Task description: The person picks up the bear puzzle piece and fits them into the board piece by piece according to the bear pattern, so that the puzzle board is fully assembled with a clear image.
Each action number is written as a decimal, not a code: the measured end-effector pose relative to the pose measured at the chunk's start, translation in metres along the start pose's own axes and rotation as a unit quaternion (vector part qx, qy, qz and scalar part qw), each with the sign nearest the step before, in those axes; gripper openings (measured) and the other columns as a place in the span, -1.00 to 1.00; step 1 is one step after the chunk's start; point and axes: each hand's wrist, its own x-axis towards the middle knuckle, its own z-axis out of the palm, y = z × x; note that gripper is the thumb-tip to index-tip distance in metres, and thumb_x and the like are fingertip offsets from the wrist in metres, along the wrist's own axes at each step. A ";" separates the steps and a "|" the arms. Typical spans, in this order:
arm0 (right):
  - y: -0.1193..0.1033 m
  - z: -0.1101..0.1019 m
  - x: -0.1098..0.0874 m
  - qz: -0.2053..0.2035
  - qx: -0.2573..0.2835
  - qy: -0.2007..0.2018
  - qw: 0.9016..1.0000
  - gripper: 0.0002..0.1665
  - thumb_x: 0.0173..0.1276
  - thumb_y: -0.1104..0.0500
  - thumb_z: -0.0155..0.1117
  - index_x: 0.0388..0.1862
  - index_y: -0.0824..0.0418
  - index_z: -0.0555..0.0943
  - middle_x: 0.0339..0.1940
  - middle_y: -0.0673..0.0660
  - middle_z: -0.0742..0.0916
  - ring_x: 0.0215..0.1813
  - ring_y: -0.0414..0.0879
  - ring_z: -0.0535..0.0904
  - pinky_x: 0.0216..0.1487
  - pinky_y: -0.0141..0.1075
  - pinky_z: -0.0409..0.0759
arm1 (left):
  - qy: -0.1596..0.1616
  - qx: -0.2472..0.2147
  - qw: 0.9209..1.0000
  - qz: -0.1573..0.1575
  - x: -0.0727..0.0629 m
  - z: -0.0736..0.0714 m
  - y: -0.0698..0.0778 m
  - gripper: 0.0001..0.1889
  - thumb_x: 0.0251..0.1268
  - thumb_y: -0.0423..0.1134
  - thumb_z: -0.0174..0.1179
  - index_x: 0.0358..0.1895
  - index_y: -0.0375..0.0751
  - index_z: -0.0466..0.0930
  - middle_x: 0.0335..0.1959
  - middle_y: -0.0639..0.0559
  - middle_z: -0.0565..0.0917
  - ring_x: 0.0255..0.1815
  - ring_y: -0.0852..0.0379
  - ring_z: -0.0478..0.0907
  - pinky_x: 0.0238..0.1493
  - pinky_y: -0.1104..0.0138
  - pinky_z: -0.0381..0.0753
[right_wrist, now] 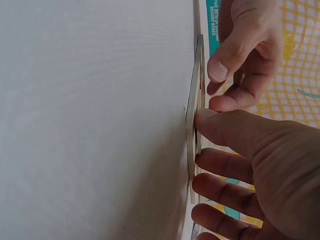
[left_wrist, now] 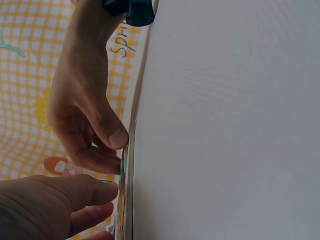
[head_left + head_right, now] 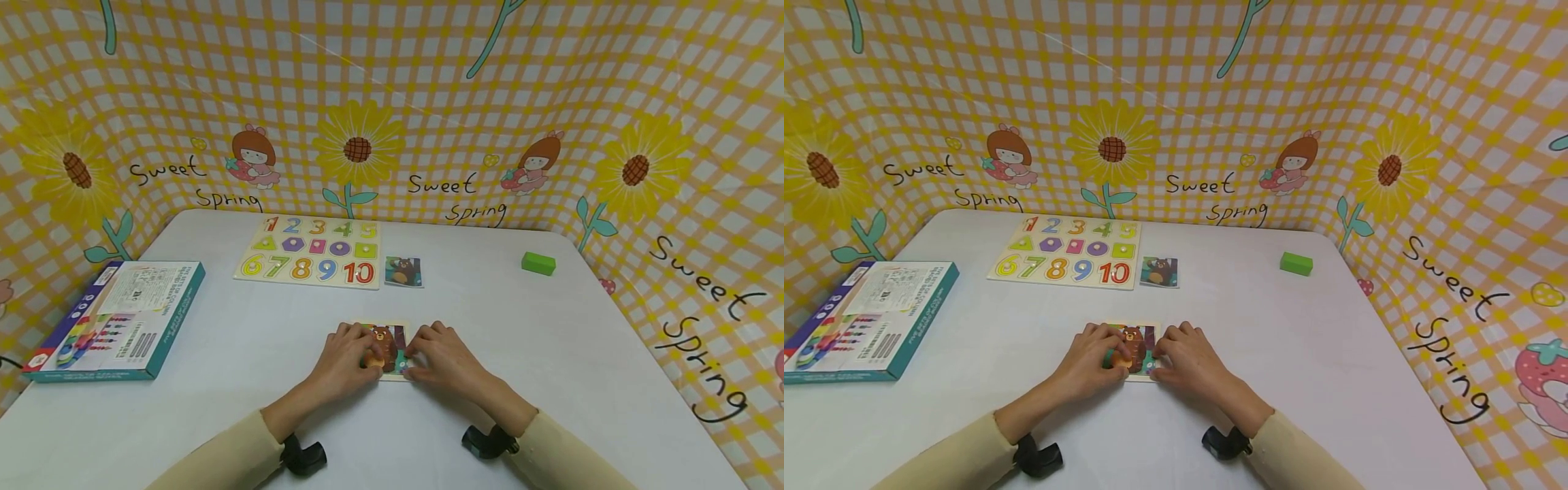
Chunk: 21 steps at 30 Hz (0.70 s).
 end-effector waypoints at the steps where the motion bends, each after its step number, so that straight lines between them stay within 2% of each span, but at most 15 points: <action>1: 0.000 0.000 0.000 -0.001 0.001 -0.001 1.000 -0.71 -0.07 0.01 0.52 -0.36 0.08 0.69 -0.34 -0.04 0.64 -0.25 -0.15 0.38 -0.21 -0.30 0.33 | 0.000 0.001 1.000 0.003 0.001 0.001 0.001 -0.86 -0.07 -0.20 0.33 -0.37 -0.04 0.64 -0.09 0.03 0.55 -0.03 0.03 0.34 -0.12 0.18 0.28; 5: 0.000 0.000 0.000 -0.002 0.003 -0.005 1.000 -0.71 -0.06 0.01 0.52 -0.35 0.08 0.69 -0.33 -0.04 0.64 -0.25 -0.15 0.39 -0.21 -0.31 0.33 | -0.002 0.000 1.000 0.011 0.003 0.006 0.006 -0.86 -0.04 -0.19 0.34 -0.36 -0.06 0.64 -0.08 0.02 0.56 0.01 0.02 0.34 -0.08 0.15 0.30; 21: -0.001 -0.002 -0.001 0.006 0.010 0.002 1.000 -0.68 -0.07 -0.02 0.52 -0.33 0.07 0.70 -0.31 -0.04 0.65 -0.24 -0.15 0.38 -0.18 -0.28 0.34 | -0.003 0.018 1.000 0.002 0.006 0.012 0.010 -0.87 -0.01 -0.16 0.36 -0.37 -0.02 0.64 -0.11 0.05 0.55 0.00 0.04 0.34 -0.05 0.13 0.28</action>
